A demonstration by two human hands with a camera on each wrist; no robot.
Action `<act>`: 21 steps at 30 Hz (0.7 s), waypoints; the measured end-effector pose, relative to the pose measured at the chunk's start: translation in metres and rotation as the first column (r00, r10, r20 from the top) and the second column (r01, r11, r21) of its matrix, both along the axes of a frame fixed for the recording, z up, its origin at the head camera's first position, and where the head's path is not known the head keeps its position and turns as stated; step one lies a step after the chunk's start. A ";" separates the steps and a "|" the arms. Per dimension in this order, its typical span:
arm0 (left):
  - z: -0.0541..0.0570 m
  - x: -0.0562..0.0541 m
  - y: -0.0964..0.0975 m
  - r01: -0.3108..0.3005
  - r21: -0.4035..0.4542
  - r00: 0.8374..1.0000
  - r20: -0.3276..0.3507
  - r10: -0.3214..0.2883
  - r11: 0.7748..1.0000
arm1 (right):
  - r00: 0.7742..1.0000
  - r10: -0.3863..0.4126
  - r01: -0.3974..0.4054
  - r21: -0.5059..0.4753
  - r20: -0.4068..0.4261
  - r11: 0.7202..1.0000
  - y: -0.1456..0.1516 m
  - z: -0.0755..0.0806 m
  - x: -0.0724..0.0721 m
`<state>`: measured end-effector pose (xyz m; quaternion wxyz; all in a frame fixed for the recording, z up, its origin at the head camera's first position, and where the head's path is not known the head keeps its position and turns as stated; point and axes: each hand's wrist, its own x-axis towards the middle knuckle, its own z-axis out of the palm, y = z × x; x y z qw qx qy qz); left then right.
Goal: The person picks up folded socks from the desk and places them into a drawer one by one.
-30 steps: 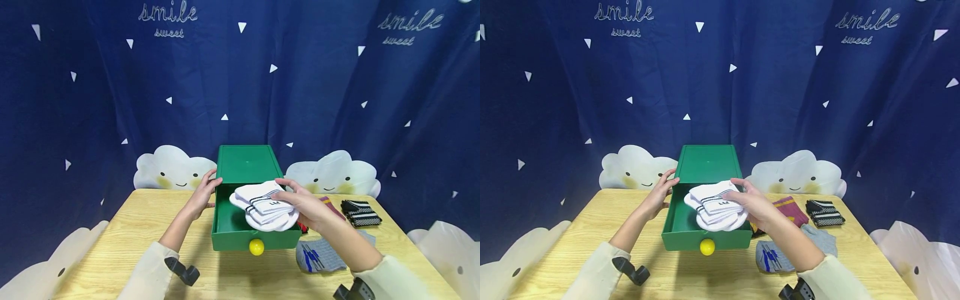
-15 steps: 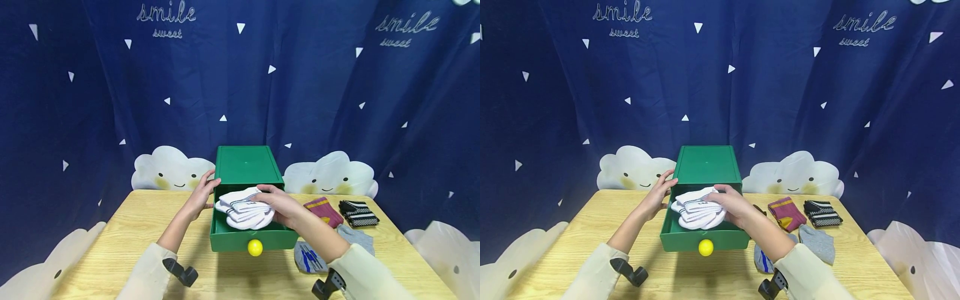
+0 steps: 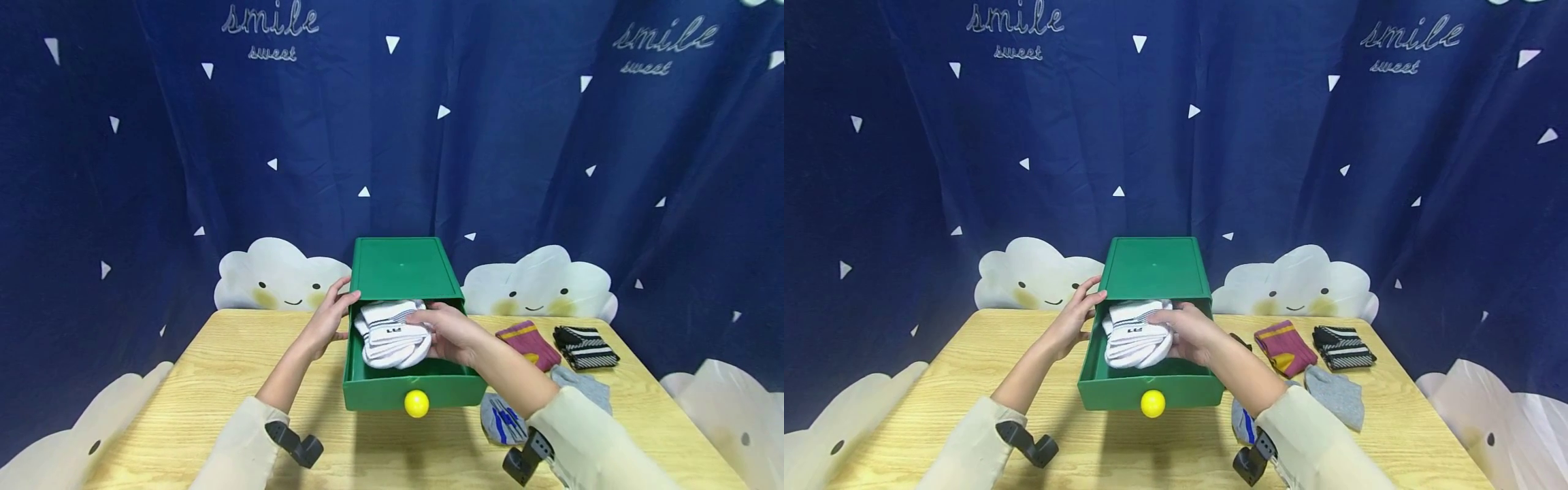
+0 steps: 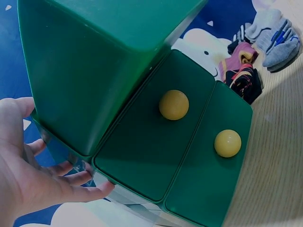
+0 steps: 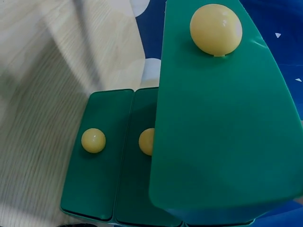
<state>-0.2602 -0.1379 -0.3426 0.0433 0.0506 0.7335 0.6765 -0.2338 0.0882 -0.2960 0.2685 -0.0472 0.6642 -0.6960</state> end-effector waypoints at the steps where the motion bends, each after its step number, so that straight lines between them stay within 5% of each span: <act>1: 0.000 0.000 0.000 0.001 -0.002 1.000 -0.001 -0.001 1.000 | 1.000 0.002 -0.002 0.013 0.005 1.000 0.000 0.000 0.000; 11: 0.002 -0.001 -0.002 0.007 -0.001 1.000 0.004 -0.007 1.000 | 0.997 0.071 -0.069 0.088 -0.019 0.994 -0.003 0.000 -0.006; 21: 0.000 -0.001 -0.002 0.019 0.013 1.000 0.013 -0.019 1.000 | 0.998 0.058 -0.058 0.109 0.001 0.992 -0.009 0.001 -0.012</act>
